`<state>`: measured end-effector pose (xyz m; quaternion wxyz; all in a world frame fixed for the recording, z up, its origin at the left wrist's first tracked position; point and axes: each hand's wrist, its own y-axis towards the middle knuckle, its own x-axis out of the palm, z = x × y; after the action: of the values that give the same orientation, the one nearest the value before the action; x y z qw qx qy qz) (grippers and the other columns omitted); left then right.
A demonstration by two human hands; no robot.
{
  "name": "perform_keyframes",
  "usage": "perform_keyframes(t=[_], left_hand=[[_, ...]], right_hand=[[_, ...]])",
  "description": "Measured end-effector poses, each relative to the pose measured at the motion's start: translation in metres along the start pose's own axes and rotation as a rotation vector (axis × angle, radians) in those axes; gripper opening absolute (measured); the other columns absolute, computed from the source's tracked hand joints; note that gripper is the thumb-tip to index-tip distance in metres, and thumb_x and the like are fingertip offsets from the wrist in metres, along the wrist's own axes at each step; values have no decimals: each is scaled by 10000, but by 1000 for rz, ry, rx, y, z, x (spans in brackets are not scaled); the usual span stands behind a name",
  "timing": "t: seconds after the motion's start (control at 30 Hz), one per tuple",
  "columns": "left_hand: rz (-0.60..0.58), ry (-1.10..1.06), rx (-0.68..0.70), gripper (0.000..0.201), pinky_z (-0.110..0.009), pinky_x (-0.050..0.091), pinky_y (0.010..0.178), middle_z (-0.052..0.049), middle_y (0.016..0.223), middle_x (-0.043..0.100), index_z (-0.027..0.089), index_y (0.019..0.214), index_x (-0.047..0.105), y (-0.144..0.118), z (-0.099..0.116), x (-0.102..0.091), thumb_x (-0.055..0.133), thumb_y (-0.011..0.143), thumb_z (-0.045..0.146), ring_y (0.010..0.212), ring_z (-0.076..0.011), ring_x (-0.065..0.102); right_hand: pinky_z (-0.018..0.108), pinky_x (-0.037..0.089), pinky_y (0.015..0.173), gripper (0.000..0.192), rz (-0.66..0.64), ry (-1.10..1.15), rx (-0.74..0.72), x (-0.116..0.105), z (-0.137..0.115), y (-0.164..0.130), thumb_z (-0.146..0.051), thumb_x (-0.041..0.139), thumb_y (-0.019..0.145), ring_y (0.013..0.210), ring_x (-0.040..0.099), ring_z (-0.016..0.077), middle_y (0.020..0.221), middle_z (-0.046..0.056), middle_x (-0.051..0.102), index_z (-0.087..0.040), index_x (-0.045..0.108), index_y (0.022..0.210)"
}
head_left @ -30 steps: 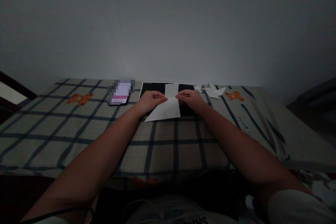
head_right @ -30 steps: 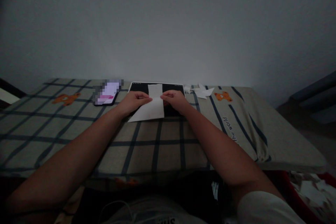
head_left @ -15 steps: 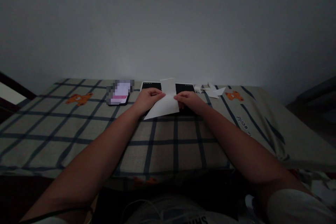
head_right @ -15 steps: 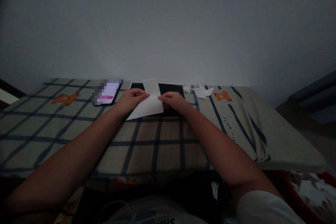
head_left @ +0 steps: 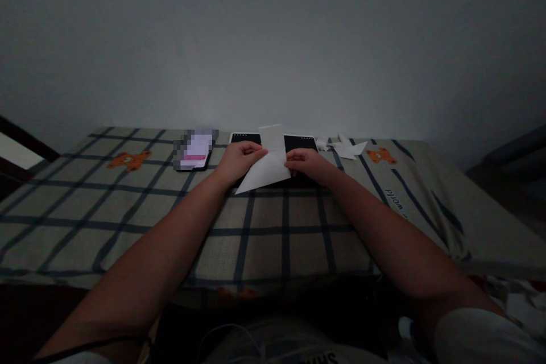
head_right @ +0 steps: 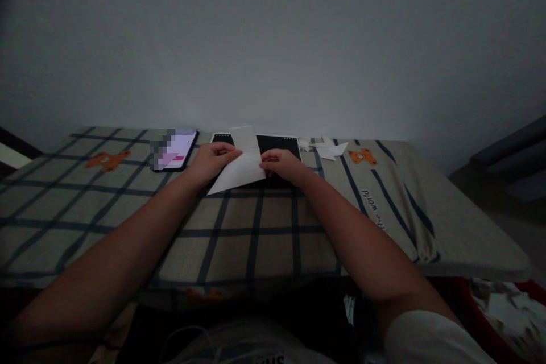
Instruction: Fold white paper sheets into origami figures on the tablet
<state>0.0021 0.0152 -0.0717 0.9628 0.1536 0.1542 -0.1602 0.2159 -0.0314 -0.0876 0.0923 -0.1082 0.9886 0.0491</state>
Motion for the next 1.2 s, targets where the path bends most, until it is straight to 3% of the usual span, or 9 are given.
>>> perform_keyframes(t=[0.33,0.57,0.97,1.2], left_hand=[[42,-6,9,314,-246,432,603,-49,783,678,149,808,686,2,-4,0,679,683,436,674,-142,572],[76,-4,16,310,-235,412,585,-39,774,669,150,791,679,3,-2,-3,672,689,443,657,-133,554],[160,-155,-30,307,-249,423,604,-36,757,664,138,799,674,7,-6,-2,704,654,407,661,-134,563],[180,-116,-50,308,-247,412,592,-33,759,662,146,800,677,8,-7,-4,700,657,418,655,-131,556]], right_hand=[[257,480,683,204,-18,71,-17,0,1,1,-148,654,665,716,574,112,820,7,655,-188,647,865],[236,449,526,167,2,-51,45,0,-2,-2,-315,645,733,534,547,100,600,0,609,-154,637,776],[267,496,663,199,-19,62,38,3,-9,-4,-158,670,667,641,584,107,707,-2,663,-178,667,865],[284,508,663,201,-35,72,54,-1,-10,-4,-154,681,674,646,592,114,739,16,675,-184,683,873]])
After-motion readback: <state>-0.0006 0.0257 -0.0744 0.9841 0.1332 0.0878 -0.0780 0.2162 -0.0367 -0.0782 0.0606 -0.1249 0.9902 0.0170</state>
